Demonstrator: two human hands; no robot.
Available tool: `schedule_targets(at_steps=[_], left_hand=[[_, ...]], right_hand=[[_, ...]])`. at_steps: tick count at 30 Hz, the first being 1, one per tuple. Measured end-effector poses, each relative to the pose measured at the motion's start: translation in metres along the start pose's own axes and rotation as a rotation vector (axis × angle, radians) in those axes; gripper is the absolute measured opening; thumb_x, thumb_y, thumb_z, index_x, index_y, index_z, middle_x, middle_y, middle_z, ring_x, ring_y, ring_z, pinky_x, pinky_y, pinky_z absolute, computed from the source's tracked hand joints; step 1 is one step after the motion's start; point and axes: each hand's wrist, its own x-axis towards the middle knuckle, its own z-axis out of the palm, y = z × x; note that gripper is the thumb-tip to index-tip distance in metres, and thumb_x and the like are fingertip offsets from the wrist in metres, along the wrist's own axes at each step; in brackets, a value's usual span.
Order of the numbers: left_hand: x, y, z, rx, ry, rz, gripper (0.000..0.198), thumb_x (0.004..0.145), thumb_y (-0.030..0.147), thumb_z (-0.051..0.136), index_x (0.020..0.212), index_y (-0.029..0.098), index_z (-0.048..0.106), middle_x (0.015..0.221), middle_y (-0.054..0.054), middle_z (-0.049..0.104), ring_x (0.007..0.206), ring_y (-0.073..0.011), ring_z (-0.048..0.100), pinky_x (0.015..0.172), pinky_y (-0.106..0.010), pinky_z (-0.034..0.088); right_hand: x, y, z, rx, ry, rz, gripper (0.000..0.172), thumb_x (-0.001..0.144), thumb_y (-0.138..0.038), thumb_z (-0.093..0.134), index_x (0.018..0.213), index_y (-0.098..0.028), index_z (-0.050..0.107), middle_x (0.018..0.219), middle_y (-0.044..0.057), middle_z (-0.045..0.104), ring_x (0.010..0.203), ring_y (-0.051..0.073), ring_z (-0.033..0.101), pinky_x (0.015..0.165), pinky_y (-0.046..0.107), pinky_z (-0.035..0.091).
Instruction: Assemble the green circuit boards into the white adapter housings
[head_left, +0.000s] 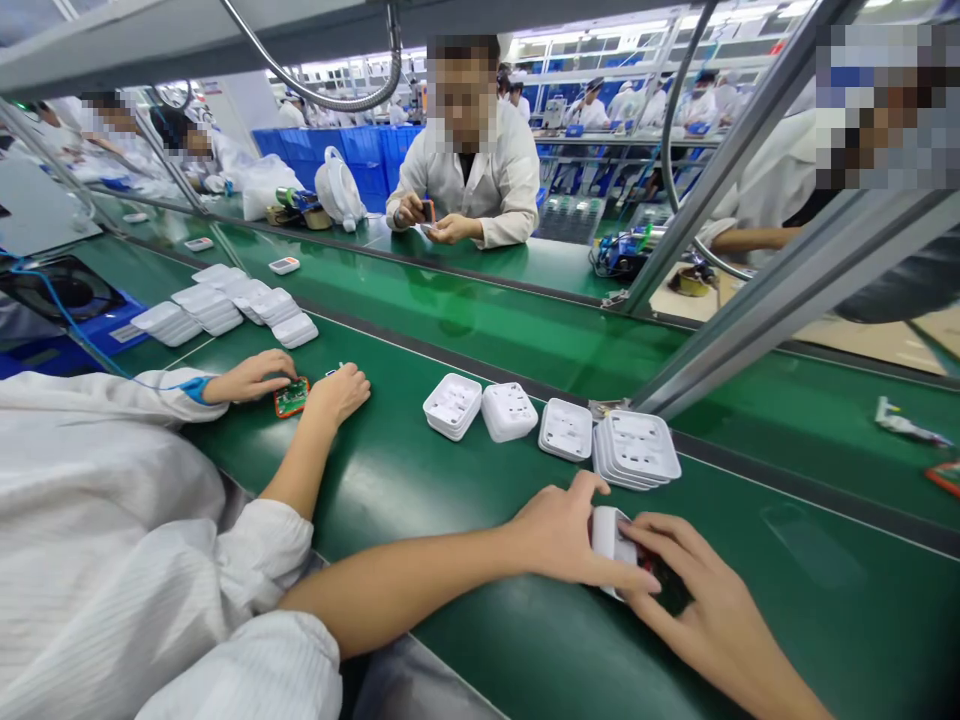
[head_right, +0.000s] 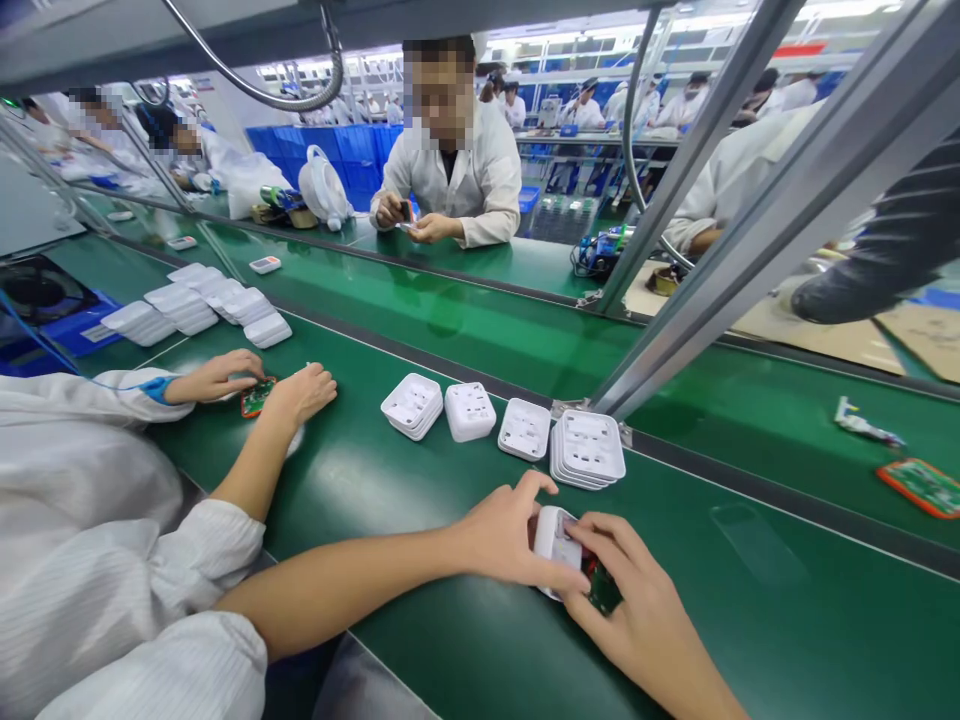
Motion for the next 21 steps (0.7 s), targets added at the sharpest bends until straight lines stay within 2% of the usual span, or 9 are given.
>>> schedule_targets(at_steps=[2, 6, 8, 12, 17, 21], left_hand=[[-0.001, 0.001, -0.005, 0.006, -0.058, 0.082, 0.094, 0.054, 0.069, 0.085, 0.128, 0.025, 0.048, 0.105, -0.004, 0.067, 0.108, -0.0314, 0.063, 0.092, -0.037, 0.047], [0.003, -0.005, -0.010, 0.017, -0.119, 0.183, 0.086, 0.052, 0.063, 0.089, 0.120, 0.025, 0.050, 0.097, 0.000, 0.067, 0.099, -0.0283, 0.066, 0.099, -0.041, 0.044], [0.005, -0.008, -0.009, 0.005, -0.142, 0.219, 0.085, 0.052, 0.060, 0.090, 0.119, 0.025, 0.051, 0.092, 0.001, 0.067, 0.092, -0.0264, 0.067, 0.094, -0.038, 0.047], [0.005, -0.011, -0.009, -0.017, -0.097, 0.260, 0.082, 0.056, 0.051, 0.090, 0.123, 0.025, 0.051, 0.097, 0.000, 0.066, 0.087, -0.0231, 0.066, 0.075, -0.029, 0.049], [0.009, -0.010, -0.012, 0.029, -0.113, 0.244, 0.078, 0.053, 0.046, 0.092, 0.116, 0.024, 0.051, 0.104, -0.001, 0.066, 0.091, -0.0247, 0.065, 0.074, -0.029, 0.047], [0.008, -0.008, -0.010, 0.069, -0.094, 0.238, 0.078, 0.053, 0.047, 0.091, 0.115, 0.024, 0.049, 0.106, -0.002, 0.065, 0.091, -0.0257, 0.065, 0.073, -0.029, 0.046]], right_hand=[[-0.002, 0.004, 0.003, -0.021, -0.001, -0.011, 0.034, 0.089, -0.045, 0.066, 0.115, -0.024, 0.071, 0.115, 0.010, 0.069, 0.099, 0.024, 0.069, 0.081, 0.035, 0.057], [-0.001, 0.000, 0.011, -0.064, 0.119, -0.060, 0.015, 0.092, -0.037, 0.065, 0.102, -0.027, 0.071, 0.100, 0.006, 0.073, 0.096, 0.027, 0.068, 0.079, 0.040, 0.053], [0.001, -0.011, 0.013, -0.053, 0.184, -0.063, 0.010, 0.094, -0.026, 0.062, 0.100, -0.027, 0.069, 0.093, 0.005, 0.073, 0.087, 0.025, 0.068, 0.073, 0.040, 0.051], [0.009, -0.030, 0.014, -0.011, 0.324, -0.139, 0.014, 0.087, -0.013, 0.068, 0.095, -0.024, 0.068, 0.082, 0.002, 0.072, 0.074, 0.021, 0.065, 0.067, 0.037, 0.050], [0.013, -0.030, 0.018, -0.064, 0.331, -0.030, 0.012, 0.089, -0.012, 0.067, 0.092, -0.022, 0.063, 0.080, 0.003, 0.069, 0.077, 0.019, 0.062, 0.069, 0.035, 0.049], [0.011, -0.032, 0.019, -0.012, 0.308, -0.017, 0.013, 0.090, -0.011, 0.066, 0.091, -0.022, 0.060, 0.080, 0.003, 0.068, 0.079, 0.019, 0.062, 0.071, 0.035, 0.047]])
